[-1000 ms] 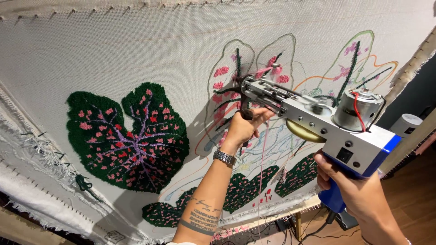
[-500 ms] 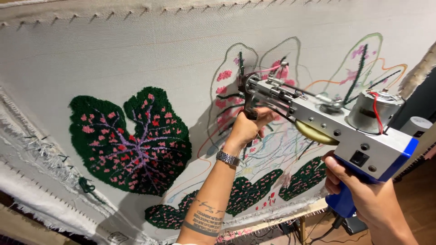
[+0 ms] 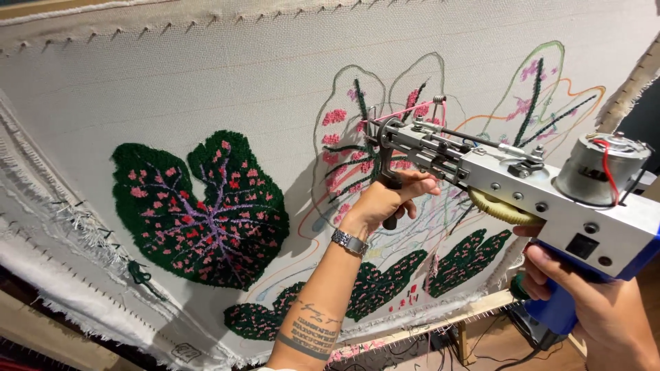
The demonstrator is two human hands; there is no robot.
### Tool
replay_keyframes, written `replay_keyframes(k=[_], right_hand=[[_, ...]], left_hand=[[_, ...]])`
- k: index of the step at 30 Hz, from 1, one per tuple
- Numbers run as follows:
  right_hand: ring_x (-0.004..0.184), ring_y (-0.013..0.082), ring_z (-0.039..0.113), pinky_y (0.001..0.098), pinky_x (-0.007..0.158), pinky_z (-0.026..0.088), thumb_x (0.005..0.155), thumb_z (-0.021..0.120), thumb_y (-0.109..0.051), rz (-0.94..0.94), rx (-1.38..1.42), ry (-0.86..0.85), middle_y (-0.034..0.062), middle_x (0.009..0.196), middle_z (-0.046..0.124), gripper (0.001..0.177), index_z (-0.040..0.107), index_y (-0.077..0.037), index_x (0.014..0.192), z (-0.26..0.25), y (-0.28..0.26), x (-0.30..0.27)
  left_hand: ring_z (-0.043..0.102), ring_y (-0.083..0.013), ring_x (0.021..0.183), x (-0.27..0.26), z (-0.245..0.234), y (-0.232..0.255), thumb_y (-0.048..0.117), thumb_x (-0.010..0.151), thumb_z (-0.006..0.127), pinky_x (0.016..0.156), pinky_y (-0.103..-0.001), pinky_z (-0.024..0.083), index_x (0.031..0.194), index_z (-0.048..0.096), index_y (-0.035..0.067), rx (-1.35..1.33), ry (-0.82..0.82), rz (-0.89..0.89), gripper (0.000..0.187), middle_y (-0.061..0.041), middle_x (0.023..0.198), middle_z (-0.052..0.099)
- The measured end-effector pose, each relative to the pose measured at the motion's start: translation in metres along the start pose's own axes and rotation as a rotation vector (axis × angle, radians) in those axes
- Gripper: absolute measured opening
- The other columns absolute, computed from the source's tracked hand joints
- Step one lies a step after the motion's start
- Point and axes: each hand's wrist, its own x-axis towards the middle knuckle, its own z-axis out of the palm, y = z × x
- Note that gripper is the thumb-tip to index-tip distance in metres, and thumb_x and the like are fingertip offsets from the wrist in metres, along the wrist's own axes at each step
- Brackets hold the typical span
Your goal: Use a tufting gun to create a leaf design on a stretched canvas.
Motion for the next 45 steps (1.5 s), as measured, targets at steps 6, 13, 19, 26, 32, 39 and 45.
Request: replay_keyframes(k=[6, 13, 19, 26, 32, 39, 45], right_hand=[[0.066, 0.0173, 0.052, 0.0343, 0.051, 0.042, 0.097, 0.069, -0.001, 0.001, -0.007, 0.044, 0.0122, 0.085, 0.059, 0.031, 0.061, 0.014, 0.123, -0.014, 0.003, -0.006], [0.063, 0.0167, 0.051, 0.0331, 0.049, 0.040, 0.095, 0.070, -0.001, -0.034, -0.069, 0.005, 0.0116, 0.084, 0.061, 0.033, 0.064, 0.014, 0.123, -0.007, -0.004, -0.013], [0.064, 0.0156, 0.051, 0.0343, 0.048, 0.042, 0.094, 0.070, 0.000, 0.067, -0.138, 0.070, 0.0100, 0.082, 0.059, 0.029, 0.063, 0.012, 0.119, 0.015, -0.020, -0.012], [0.061, 0.0178, 0.052, 0.0328, 0.049, 0.041, 0.096, 0.071, 0.001, 0.023, 0.004, -0.010, 0.0116, 0.078, 0.056, 0.028, 0.061, 0.012, 0.120, 0.004, -0.001, -0.003], [0.058, 0.0177, 0.051, 0.0334, 0.047, 0.041, 0.096, 0.071, -0.001, 0.034, -0.040, -0.011, 0.0110, 0.076, 0.056, 0.028, 0.061, 0.010, 0.119, 0.007, 0.001, 0.006], [0.055, 0.0184, 0.051, 0.0333, 0.045, 0.040, 0.096, 0.073, -0.004, 0.057, -0.020, -0.017, 0.0098, 0.074, 0.055, 0.028, 0.065, 0.012, 0.118, 0.022, -0.002, 0.011], [0.054, 0.0172, 0.051, 0.0321, 0.045, 0.041, 0.092, 0.073, -0.006, 0.033, -0.029, -0.020, 0.0073, 0.073, 0.054, 0.028, 0.066, 0.009, 0.115, 0.046, -0.006, 0.014]], left_hand=[[0.067, -0.0096, 0.065, 0.009, 0.009, -0.021, 0.033, 0.090, 0.082, 0.046, -0.023, 0.039, 0.109, 0.067, 0.000, 0.127, 0.120, 0.064, 0.041, -0.004, 0.095, 0.068], [0.068, -0.0118, 0.065, -0.001, 0.007, -0.014, 0.035, 0.093, 0.073, 0.049, -0.022, 0.045, 0.127, 0.070, 0.004, 0.003, -0.044, -0.051, 0.046, -0.005, 0.107, 0.078], [0.067, -0.0083, 0.070, 0.006, -0.001, -0.033, 0.028, 0.091, 0.078, 0.058, -0.026, 0.054, 0.114, 0.077, 0.003, -0.013, 0.005, 0.023, 0.034, -0.003, 0.102, 0.078], [0.061, -0.0076, 0.060, 0.002, -0.001, -0.028, 0.031, 0.086, 0.082, 0.053, -0.025, 0.047, 0.101, 0.081, 0.004, 0.208, 0.129, -0.057, 0.031, -0.001, 0.074, 0.070], [0.059, -0.0054, 0.059, 0.003, -0.005, -0.025, 0.035, 0.085, 0.081, 0.051, -0.024, 0.043, 0.102, 0.081, 0.006, 0.239, 0.139, -0.081, 0.033, 0.000, 0.072, 0.070], [0.061, -0.0055, 0.059, 0.005, -0.012, -0.019, 0.035, 0.081, 0.084, 0.050, -0.024, 0.041, 0.109, 0.080, 0.007, 0.203, 0.158, -0.105, 0.040, 0.000, 0.078, 0.073], [0.062, -0.0063, 0.059, 0.011, -0.023, -0.018, 0.036, 0.082, 0.082, 0.050, -0.023, 0.042, 0.117, 0.078, 0.007, 0.151, 0.157, -0.080, 0.046, -0.001, 0.095, 0.079]])
